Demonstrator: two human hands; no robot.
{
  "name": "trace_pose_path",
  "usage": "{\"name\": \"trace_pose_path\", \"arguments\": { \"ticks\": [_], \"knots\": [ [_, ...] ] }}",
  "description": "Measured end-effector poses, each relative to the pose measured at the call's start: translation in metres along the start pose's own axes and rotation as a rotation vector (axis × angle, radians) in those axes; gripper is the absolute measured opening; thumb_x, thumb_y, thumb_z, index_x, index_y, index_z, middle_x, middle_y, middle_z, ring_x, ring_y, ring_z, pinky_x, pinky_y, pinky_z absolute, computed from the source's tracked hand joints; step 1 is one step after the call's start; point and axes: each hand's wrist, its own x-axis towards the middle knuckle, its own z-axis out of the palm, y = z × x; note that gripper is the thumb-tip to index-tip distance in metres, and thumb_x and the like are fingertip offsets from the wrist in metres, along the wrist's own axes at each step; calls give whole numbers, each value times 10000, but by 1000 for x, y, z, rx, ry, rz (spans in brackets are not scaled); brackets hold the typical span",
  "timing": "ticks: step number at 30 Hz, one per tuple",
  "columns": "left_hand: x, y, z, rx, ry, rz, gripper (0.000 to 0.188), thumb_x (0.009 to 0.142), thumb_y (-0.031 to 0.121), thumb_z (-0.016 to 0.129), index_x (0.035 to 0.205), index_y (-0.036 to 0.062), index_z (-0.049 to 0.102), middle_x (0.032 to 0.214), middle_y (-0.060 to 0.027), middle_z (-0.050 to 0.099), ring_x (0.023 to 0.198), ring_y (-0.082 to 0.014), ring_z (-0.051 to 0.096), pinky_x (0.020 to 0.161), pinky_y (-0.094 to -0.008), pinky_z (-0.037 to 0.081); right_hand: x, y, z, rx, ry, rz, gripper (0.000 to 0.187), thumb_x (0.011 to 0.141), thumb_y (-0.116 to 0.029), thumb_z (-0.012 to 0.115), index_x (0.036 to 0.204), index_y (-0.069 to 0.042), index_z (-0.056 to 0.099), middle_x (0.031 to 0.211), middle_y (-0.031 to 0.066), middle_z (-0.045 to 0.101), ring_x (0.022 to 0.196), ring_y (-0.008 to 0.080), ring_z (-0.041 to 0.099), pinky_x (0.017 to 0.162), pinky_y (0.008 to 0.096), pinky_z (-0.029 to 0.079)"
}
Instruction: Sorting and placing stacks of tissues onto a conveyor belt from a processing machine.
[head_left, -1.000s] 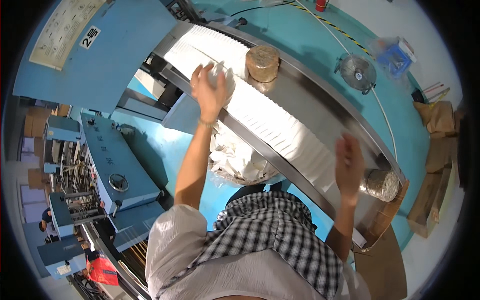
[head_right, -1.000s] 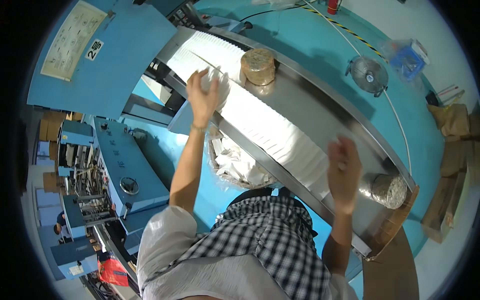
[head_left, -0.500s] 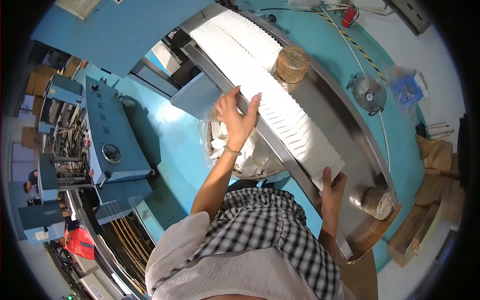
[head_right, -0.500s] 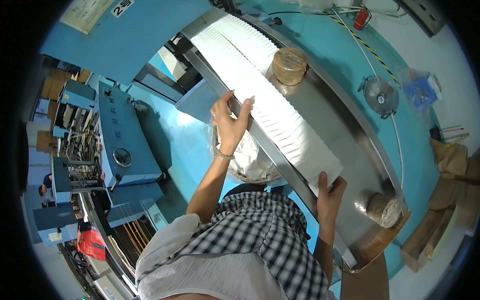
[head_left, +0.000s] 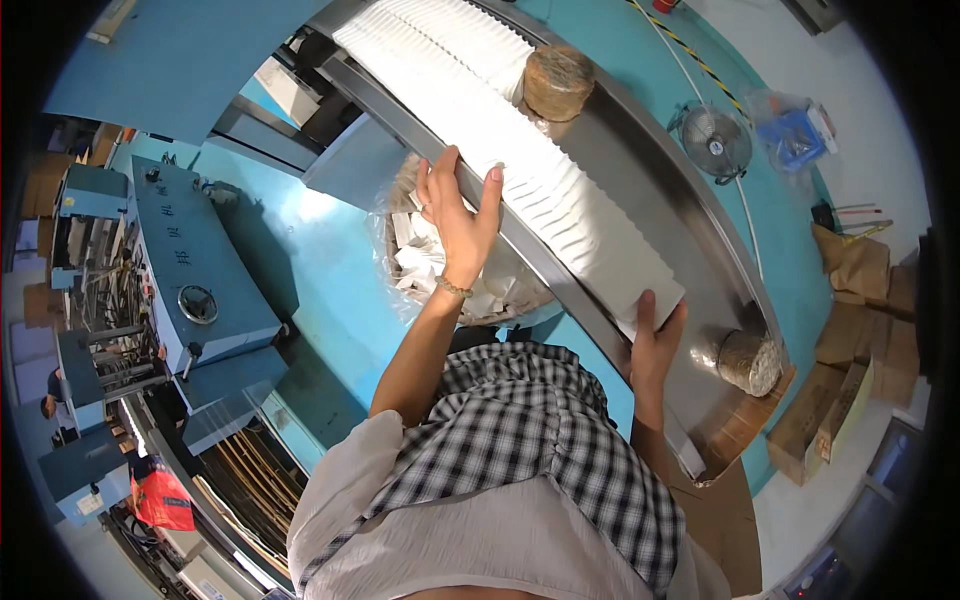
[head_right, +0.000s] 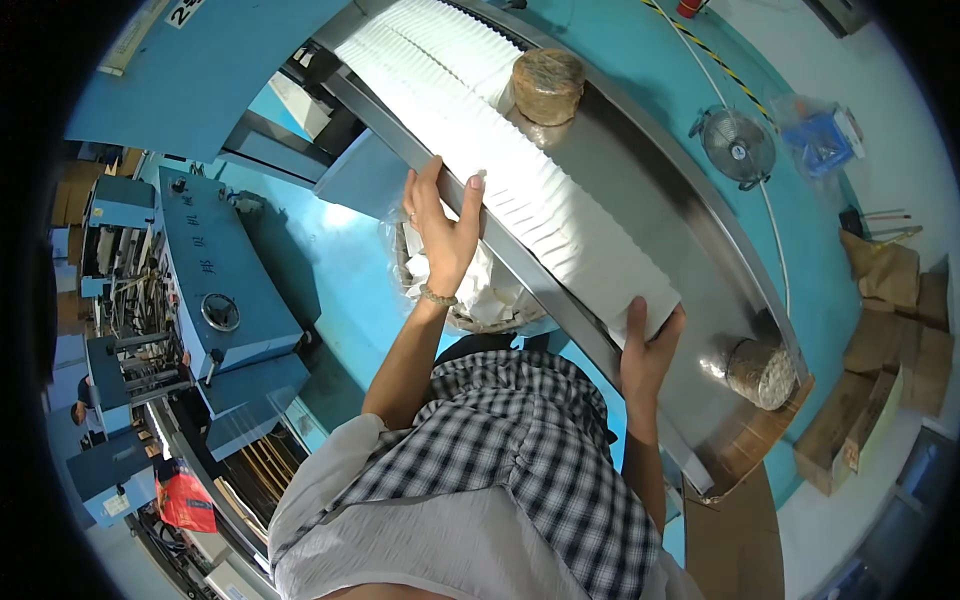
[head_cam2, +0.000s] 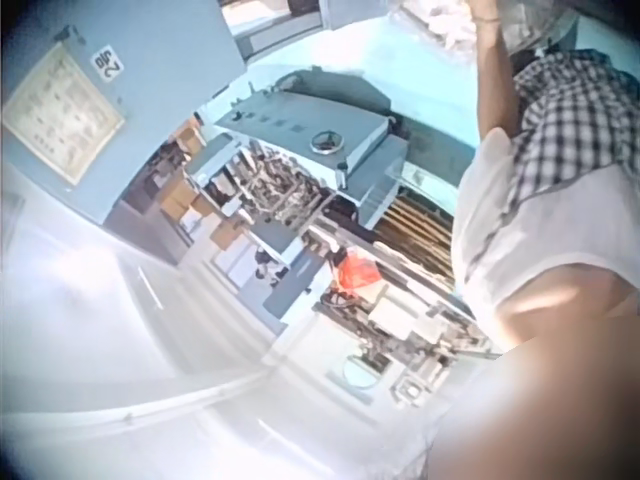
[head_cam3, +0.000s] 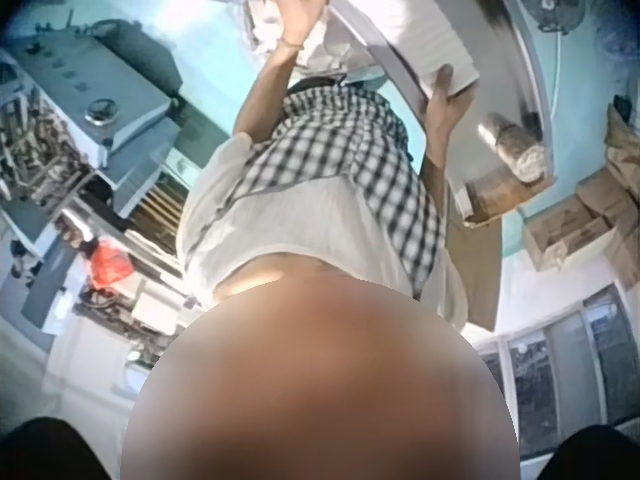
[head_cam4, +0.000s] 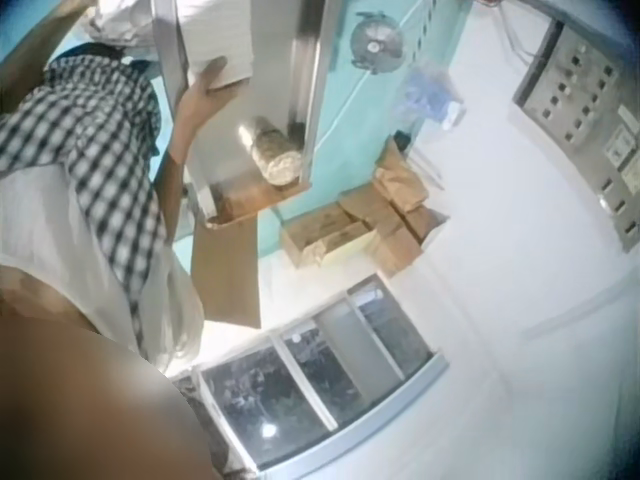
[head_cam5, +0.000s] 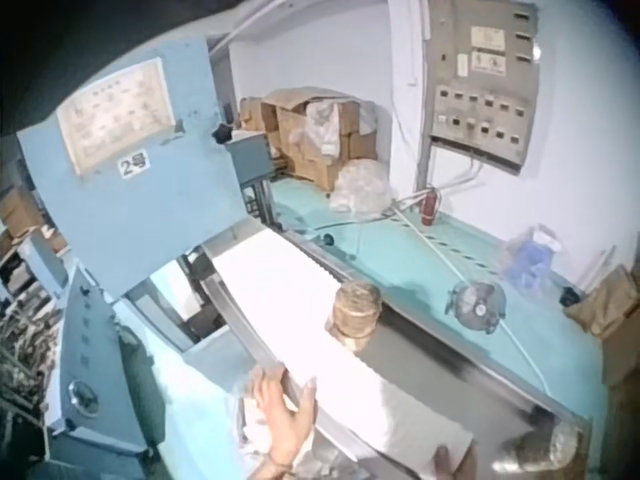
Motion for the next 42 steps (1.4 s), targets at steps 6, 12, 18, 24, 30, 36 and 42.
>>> {"name": "trace_pose_path", "arguments": {
  "ticks": [6, 12, 18, 24, 30, 36, 42],
  "knots": [
    [-10, 0, -3, -36, -73, -21, 567, 926, 273, 672, 1390, 13, 476, 1423, -186, 466, 1419, -420, 273, 1150, -513, 221, -3, -2, 0, 17, 30, 11, 521, 987, -261, 634, 1345, 61, 435, 1256, 157, 554, 1151, 216, 532, 1011, 330, 399],
    [-35, 6, -8, -93, -50, -2, 403, 911, 197, 684, 1260, 20, 588, 1411, -202, 464, 1330, -370, 390, 1088, -474, 321, -3, -2, 0, -6, 51, 14, 482, 993, -275, 626, 1316, 45, 465, 1222, 135, 570, 1119, 200, 540, 983, 322, 415],
    [-31, 13, -9, -118, -17, -91, 457, 912, 233, 685, 1312, 36, 584, 1338, -156, 488, 1215, -322, 427, 1035, -440, 300, -3, -1, 1, -21, 54, 5, 450, 1004, -295, 611, 1292, 27, 483, 1190, 111, 576, 1081, 181, 545, 948, 311, 430],
    [-31, 18, -14, 66, -116, -49, 525, 921, 271, 683, 1377, 48, 549, 1350, -137, 481, 1265, -296, 390, 1060, -440, 248, -3, 1, 1, -38, 63, -10, 446, 1006, -294, 603, 1289, 30, 482, 1188, 114, 576, 1081, 182, 546, 945, 313, 432],
    [-40, 22, -14, 92, -109, 35, 538, 900, 266, 705, 1367, 47, 553, 1370, -137, 481, 1281, -313, 400, 1068, -446, 255, -2, -1, 1, -65, 73, -11, 435, 1002, -286, 608, 1275, 31, 489, 1179, 115, 584, 1069, 177, 552, 933, 310, 439],
    [-41, 16, -13, -95, -93, 53, 556, 876, 304, 725, 1328, 27, 558, 1345, -145, 489, 1298, -325, 383, 1067, -480, 215, -1, 6, -1, -48, 73, 58, 536, 981, -318, 631, 1336, 45, 460, 1237, 175, 569, 1136, 239, 553, 996, 349, 419],
    [-29, 23, -22, 72, -157, 44, 512, 867, 298, 737, 1293, 55, 587, 1241, -107, 534, 1184, -294, 432, 1016, -437, 239, -3, 7, -2, -42, 83, 48, 531, 978, -328, 637, 1330, 31, 466, 1212, 186, 600, 1117, 245, 575, 978, 346, 437]
  ]
}}
